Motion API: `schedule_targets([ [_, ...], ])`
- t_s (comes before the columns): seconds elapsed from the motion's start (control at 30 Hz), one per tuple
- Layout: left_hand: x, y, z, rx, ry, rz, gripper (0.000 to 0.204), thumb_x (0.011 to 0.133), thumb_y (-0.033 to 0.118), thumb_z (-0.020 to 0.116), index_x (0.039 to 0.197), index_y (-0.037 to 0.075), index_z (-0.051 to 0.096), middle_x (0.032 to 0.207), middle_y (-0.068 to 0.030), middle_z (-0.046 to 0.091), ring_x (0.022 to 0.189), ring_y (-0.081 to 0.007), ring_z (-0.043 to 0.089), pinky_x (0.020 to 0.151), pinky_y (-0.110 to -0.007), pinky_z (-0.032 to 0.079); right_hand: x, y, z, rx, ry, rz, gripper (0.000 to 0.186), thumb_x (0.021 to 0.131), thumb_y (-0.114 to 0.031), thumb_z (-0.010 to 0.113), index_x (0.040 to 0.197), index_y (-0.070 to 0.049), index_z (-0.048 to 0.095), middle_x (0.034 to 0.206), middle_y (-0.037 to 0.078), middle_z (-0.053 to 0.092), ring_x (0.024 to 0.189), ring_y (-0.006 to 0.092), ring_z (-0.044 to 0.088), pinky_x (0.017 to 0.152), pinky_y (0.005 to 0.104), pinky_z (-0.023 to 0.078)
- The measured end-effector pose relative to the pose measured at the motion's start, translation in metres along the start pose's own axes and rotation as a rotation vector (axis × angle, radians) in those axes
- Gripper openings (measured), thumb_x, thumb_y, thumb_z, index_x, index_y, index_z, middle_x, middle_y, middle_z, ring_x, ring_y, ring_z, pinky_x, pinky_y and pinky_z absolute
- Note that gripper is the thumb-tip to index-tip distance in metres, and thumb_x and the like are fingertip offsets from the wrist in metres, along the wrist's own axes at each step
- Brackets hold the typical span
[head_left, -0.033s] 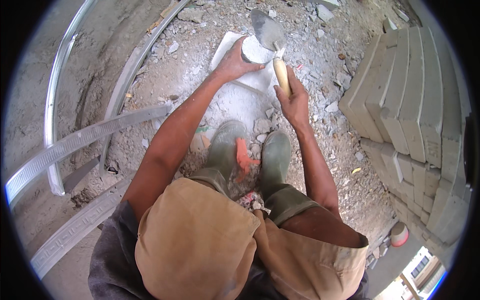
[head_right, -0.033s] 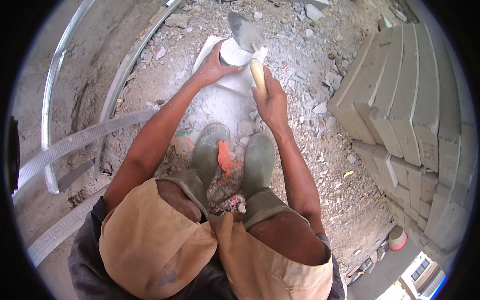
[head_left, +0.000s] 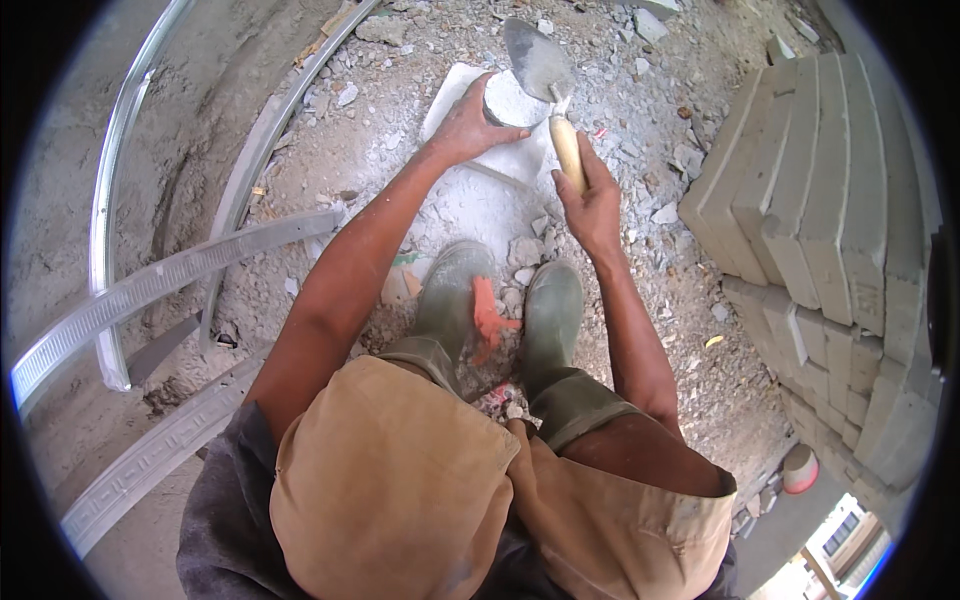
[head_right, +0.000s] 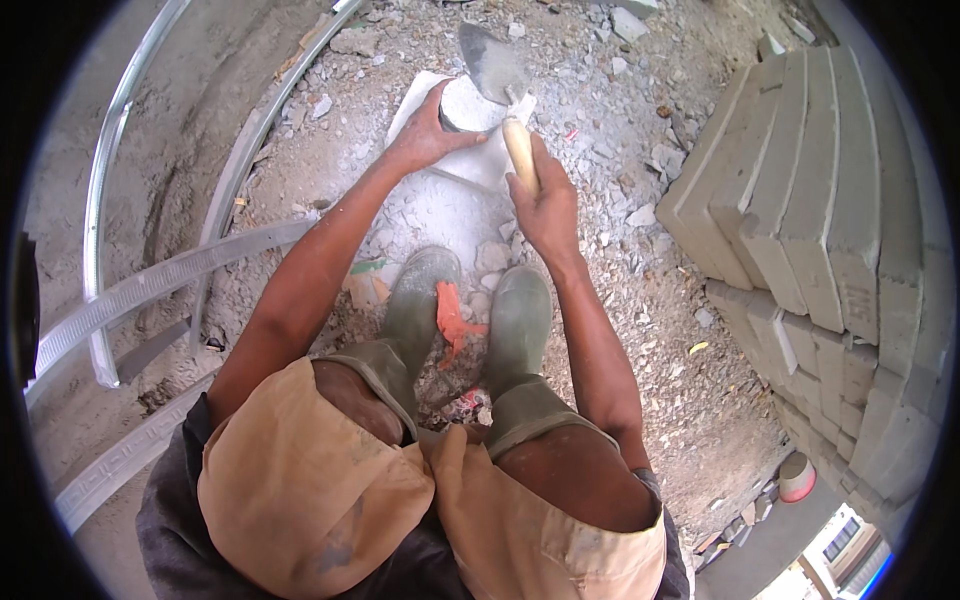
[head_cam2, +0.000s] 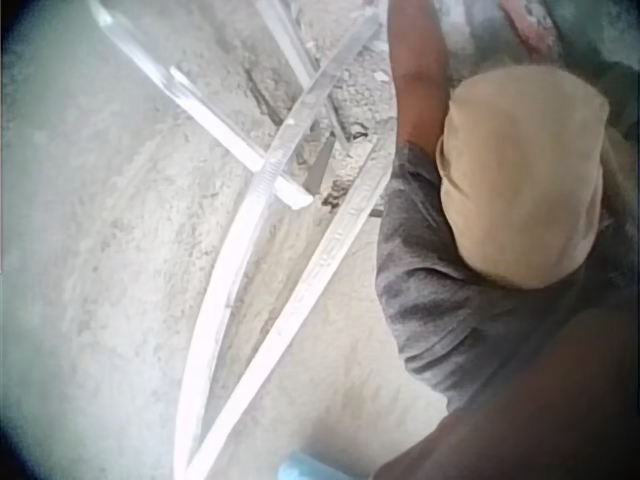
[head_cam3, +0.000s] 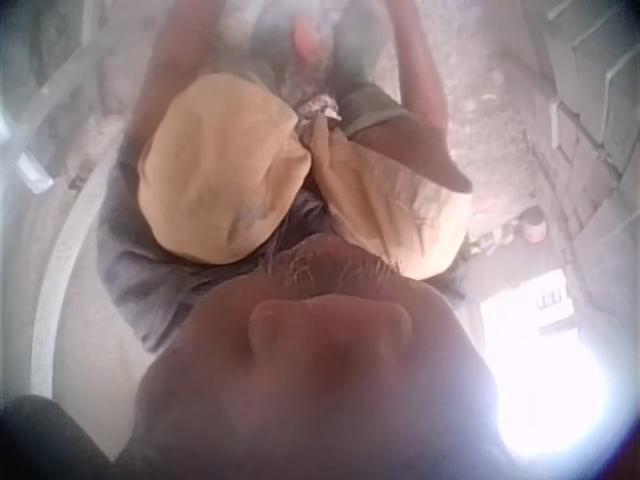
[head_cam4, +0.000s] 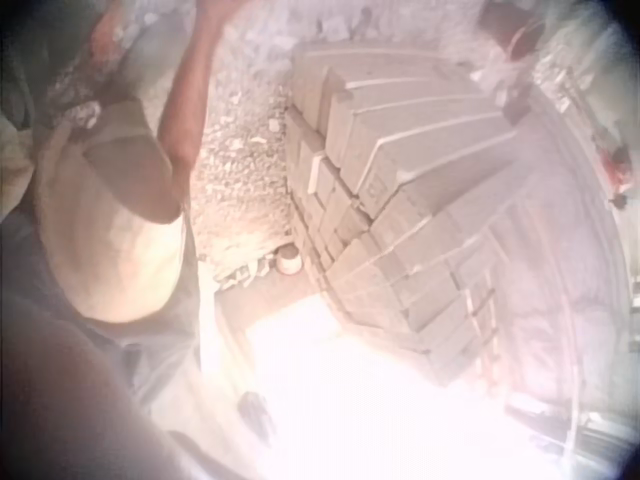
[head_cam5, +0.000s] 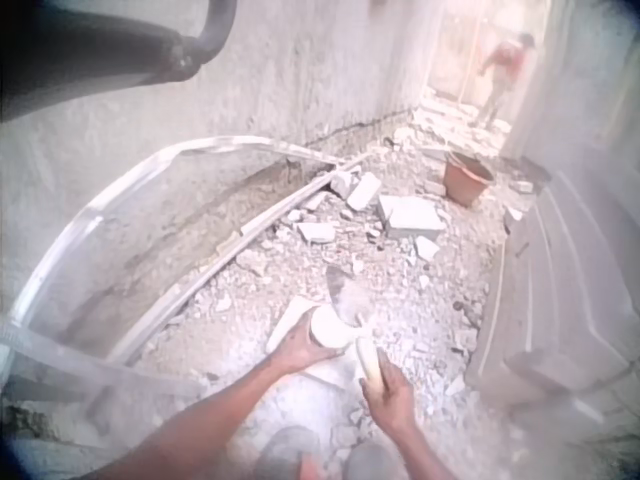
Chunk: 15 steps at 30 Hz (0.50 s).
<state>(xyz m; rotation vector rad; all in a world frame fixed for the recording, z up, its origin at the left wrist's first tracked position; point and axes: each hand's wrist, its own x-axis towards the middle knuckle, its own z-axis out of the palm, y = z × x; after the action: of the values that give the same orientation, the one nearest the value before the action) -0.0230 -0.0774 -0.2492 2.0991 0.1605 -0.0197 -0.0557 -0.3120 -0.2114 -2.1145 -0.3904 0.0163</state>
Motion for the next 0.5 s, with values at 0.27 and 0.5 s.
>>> schedule_targets([
  [0.27,0.000,-0.010,0.003,-0.004,0.022,-0.010,0.118,0.065,0.053,0.089,0.153,0.003,0.028,0.146,-0.0261,0.047,0.136,-0.0365,0.047,0.114,-0.043,0.037,0.005,-0.016,0.007,0.055,0.013,-0.017,0.064,0.091,-0.009,0.067,0.148,0.004,0.041,0.139,0.026,0.057,0.126,0.0319,0.059,0.106,0.0378,0.045],
  [0.5,-0.003,-0.010,0.008,-0.031,0.053,0.028,0.118,0.065,0.051,0.090,0.152,0.001,0.028,0.146,-0.0269,0.046,0.135,-0.0382,0.047,0.113,-0.044,0.038,0.004,-0.033,0.005,-0.045,-0.076,0.113,0.062,0.090,-0.010,0.066,0.147,0.004,0.043,0.135,0.030,0.058,0.122,0.0397,0.061,0.101,0.0411,0.048],
])
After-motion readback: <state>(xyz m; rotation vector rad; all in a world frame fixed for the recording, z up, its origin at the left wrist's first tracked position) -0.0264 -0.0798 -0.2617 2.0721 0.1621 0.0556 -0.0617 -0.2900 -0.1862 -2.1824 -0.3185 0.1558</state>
